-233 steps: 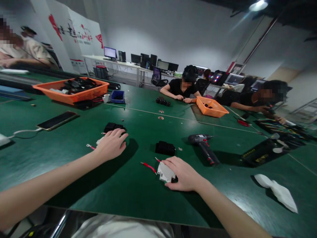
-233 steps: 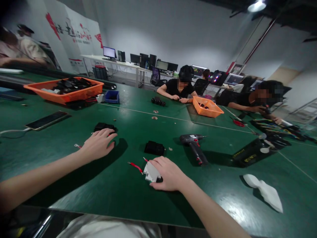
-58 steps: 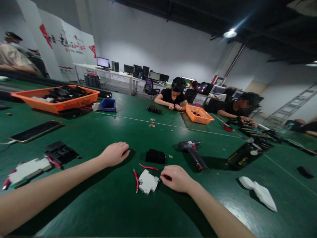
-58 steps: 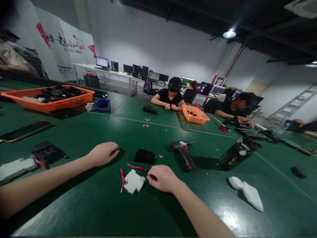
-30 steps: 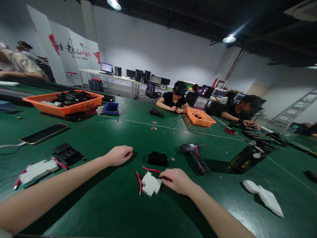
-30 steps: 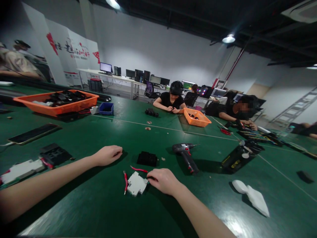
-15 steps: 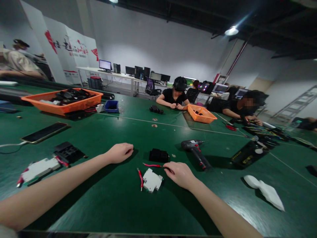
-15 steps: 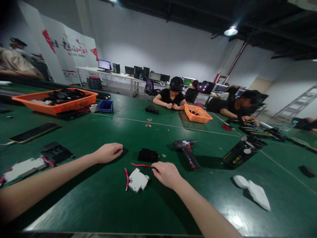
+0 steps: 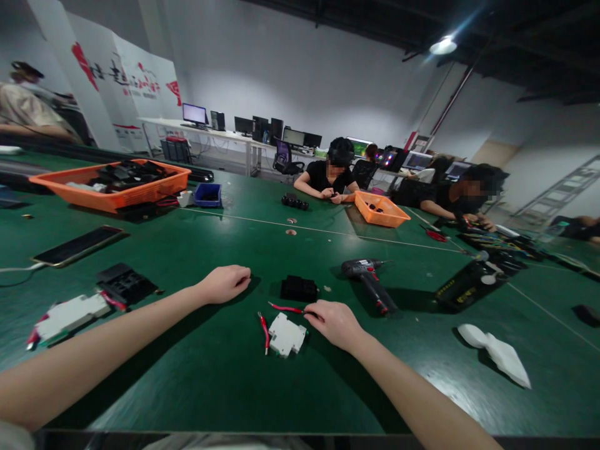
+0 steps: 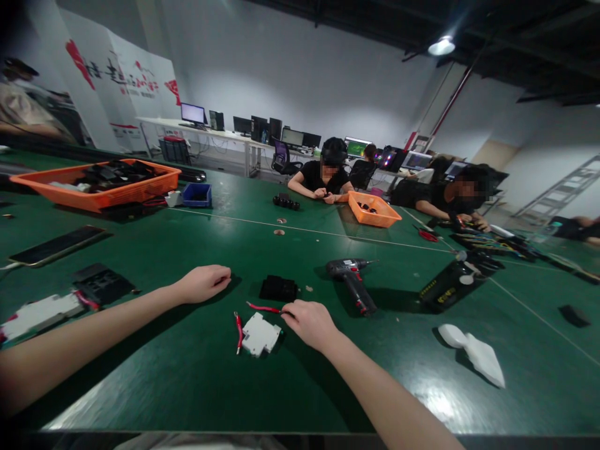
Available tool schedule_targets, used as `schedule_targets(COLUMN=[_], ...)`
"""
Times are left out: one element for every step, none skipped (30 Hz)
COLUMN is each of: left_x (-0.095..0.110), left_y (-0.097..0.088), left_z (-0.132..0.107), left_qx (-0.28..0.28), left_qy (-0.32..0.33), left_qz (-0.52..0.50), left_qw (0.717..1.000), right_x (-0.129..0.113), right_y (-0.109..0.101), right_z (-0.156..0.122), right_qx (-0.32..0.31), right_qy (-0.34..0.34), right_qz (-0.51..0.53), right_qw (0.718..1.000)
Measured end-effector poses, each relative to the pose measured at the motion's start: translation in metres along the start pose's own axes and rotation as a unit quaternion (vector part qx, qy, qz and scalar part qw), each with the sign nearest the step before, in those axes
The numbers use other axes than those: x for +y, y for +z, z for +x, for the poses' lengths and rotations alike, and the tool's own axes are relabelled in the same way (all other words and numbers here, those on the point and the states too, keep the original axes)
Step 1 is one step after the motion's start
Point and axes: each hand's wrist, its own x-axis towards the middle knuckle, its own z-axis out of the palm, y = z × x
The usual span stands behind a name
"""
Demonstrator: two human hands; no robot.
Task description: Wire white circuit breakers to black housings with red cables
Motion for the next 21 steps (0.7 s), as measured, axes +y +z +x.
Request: schedule_targets(left_x=[0.0,0.0,0.0,0.0,0.0,0.0,0.0,0.0,0.0,0.0,0.0,0.0,0.0,-0.001,-0.001,-0.001,-0.002,-0.002,-0.002,-0.003,-0.003], left_y=[0.0,0.0,0.0,0.0,0.0,0.0,0.0,0.0,0.0,0.0,0.0,0.001,0.001,0.001,0.001,0.002,0.002,0.002,0.003,0.003,0.004], left_z=[0.0,0.0,0.0,0.0,0.0,0.0,0.0,0.0,0.0,0.0,0.0,0.0,0.0,0.0,0.0,0.0,-0.001,0.0,0.0,0.0,0.0], left_qx=[-0.001,-0.002,-0.003,-0.003,-0.003,-0.004,-0.004,-0.004,-0.003,-0.001,0.0,0.0,0.001,0.001,0.001,0.002,0.005,0.009,0.012,0.014,0.015], left_qy=[-0.001,-0.002,-0.003,-0.003,-0.003,-0.003,-0.003,-0.003,-0.003,-0.003,-0.002,-0.001,0.0,0.002,0.004,0.006,0.007,0.007,0.007,0.006,0.006], left_qz=[-0.002,-0.003,-0.003,-0.002,0.0,0.002,0.005,0.008,0.01,0.012,0.012,0.011,0.009,0.007,0.006,0.006,0.008,0.009,0.011,0.011,0.012], left_qw=[1.0,1.0,1.0,1.0,1.0,1.0,1.0,1.0,1.0,1.0,1.0,1.0,1.0,1.0,1.0,1.0,1.0,1.0,1.0,1.0,1.0], right_x=[-0.001,-0.002,-0.003,-0.003,-0.004,-0.004,-0.004,-0.003,-0.002,-0.001,0.001,0.003,0.005,0.006,0.006,0.005,0.001,-0.006,-0.016,-0.029,-0.045], right_y=[0.001,0.001,0.002,0.001,0.001,0.0,-0.001,-0.002,-0.002,-0.002,-0.002,-0.001,0.001,0.003,0.004,0.004,0.002,-0.003,-0.012,-0.024,-0.04], right_z=[0.001,0.001,0.002,0.002,0.001,0.001,0.001,0.0,0.0,-0.001,-0.001,-0.001,-0.001,-0.001,0.0,0.001,0.003,0.004,0.004,0.003,0.001], right_qx=[0.001,0.003,0.005,0.008,0.011,0.013,0.014,0.014,0.014,0.014,0.016,0.019,0.023,0.03,0.039,0.051,0.065,0.082,0.1,0.116,0.129], right_qy=[-0.001,-0.004,-0.006,-0.006,-0.005,-0.002,0.001,0.005,0.008,0.011,0.012,0.013,0.015,0.016,0.019,0.023,0.031,0.043,0.053,0.06,0.057], right_qz=[-0.001,-0.003,-0.003,-0.003,-0.003,-0.001,0.0,0.001,0.003,0.004,0.006,0.009,0.013,0.019,0.032,0.053,0.088,0.138,0.201,0.273,0.35], right_qw=[1.0,1.0,1.0,1.0,1.0,1.0,1.0,1.0,1.0,1.0,1.0,1.0,1.0,0.999,0.999,0.997,0.993,0.986,0.973,0.953,0.926])
